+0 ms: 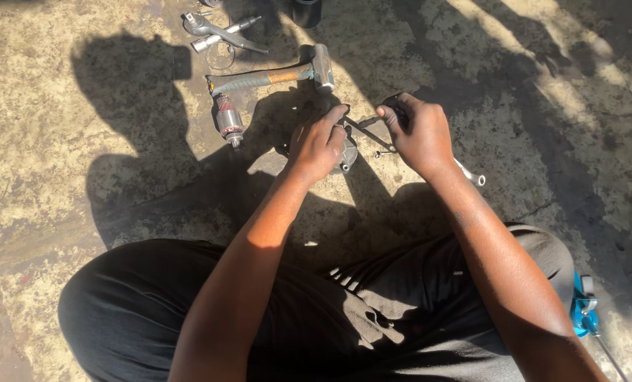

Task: The person is using a wrench and a socket to loosen or tighten bolts on a starter motor while sitting on the floor. They handle the metal housing and small bolts by hand, using a cloth to wipe the parts.

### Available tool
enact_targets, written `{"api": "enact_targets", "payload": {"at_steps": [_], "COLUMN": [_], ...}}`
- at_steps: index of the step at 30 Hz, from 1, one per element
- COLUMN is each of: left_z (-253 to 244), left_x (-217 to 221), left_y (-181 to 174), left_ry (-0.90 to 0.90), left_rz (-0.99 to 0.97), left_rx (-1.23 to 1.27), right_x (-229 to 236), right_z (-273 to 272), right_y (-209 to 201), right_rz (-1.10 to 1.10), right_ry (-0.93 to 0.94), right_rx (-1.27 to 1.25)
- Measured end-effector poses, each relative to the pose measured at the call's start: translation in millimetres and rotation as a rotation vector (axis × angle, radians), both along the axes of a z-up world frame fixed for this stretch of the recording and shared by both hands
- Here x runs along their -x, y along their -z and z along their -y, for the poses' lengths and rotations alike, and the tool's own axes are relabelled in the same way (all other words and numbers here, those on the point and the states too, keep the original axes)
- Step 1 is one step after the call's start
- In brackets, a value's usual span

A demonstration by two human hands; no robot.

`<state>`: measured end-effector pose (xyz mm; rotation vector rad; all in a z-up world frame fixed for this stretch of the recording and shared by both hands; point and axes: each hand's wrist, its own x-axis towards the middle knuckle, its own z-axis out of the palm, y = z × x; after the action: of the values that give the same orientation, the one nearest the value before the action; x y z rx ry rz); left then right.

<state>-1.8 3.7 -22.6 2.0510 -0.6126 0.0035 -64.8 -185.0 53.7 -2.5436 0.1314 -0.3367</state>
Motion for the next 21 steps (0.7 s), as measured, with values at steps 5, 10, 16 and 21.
{"api": "enact_targets", "payload": {"at_steps": [5,10,16,21], "left_z": [1.3,0.8,12.3,6.0], "left_x": [1.9,-5.6,-5.3,-2.2], "left_y": [-2.4,19.6,38.6,15.7], "left_ry": [-0.025,-0.024,0.007,-0.029], "left_rz": [-0.097,0.124,0.233,0.29], "left_rx": [-0.106,-0.043,0.031,-0.153], "right_x": [-4.4,-2.2,3.2,-1.9], "right_z": [-10.4,-33.6,-28.5,-28.0], "right_y": [3.5,0.8,-12.2,-8.2], "right_rz": [0.069,0.083,0.073,-0.012], "right_ry": [-0.083,-0.079,-0.003,0.009], "right_rx": [-0.107,-0.069,0.041,0.003]}}
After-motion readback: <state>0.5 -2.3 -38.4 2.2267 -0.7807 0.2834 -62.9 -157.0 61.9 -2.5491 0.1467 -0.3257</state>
